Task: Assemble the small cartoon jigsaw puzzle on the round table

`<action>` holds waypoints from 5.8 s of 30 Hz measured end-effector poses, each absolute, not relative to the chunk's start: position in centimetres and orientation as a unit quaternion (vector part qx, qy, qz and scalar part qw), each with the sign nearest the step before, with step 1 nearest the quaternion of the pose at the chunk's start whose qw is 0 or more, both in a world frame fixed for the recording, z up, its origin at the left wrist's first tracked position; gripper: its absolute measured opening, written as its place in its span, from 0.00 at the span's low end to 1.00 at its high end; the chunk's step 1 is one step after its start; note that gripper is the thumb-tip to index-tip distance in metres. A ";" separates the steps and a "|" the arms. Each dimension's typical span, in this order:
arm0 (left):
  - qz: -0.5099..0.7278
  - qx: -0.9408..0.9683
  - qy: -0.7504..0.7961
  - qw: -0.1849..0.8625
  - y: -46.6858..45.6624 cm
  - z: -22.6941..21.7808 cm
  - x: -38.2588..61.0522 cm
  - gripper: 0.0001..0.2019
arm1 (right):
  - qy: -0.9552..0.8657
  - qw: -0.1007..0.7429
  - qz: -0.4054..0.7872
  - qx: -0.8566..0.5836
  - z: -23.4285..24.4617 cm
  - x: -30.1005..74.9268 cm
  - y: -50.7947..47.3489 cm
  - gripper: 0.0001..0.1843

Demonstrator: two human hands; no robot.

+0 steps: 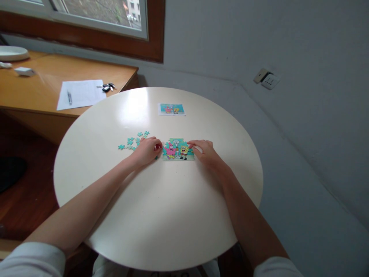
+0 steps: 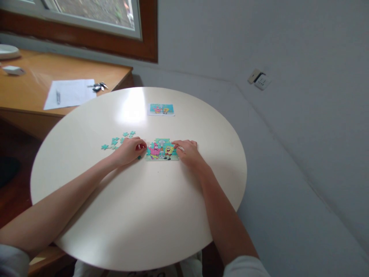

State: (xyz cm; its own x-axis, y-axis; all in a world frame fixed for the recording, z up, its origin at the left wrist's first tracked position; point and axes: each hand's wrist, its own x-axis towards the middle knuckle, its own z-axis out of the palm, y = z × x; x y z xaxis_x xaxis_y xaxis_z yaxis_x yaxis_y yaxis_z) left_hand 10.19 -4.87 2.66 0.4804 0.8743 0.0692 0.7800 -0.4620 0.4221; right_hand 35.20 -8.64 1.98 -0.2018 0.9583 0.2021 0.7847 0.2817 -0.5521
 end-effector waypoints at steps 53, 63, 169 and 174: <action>0.154 0.844 0.484 0.171 -4.5 2.7 9.6 0.15 | -0.792 0.230 0.127 -0.551 2.2 34.3 -9.3 0.24; 0.188 0.818 0.518 0.164 -3.3 3.8 7.6 0.13 | -0.797 0.147 0.168 -0.561 1.9 34.5 -9.1 0.36; 0.302 0.659 0.676 0.131 -0.8 4.9 2.2 0.14 | -0.756 0.110 0.154 -0.627 1.5 37.0 -8.3 0.32; 0.299 0.656 0.676 0.151 -0.9 5.1 2.3 0.15 | -0.759 0.125 0.152 -0.620 1.3 37.1 -8.2 0.31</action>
State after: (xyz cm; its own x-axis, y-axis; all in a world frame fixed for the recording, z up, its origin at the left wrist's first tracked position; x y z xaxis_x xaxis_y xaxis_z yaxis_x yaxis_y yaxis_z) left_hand 2.29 -0.93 5.09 -0.0923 0.9777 0.1884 0.7966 -0.0410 0.6031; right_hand 37.06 -8.23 1.34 -0.1999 0.9798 0.0015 0.9033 0.1849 -0.3872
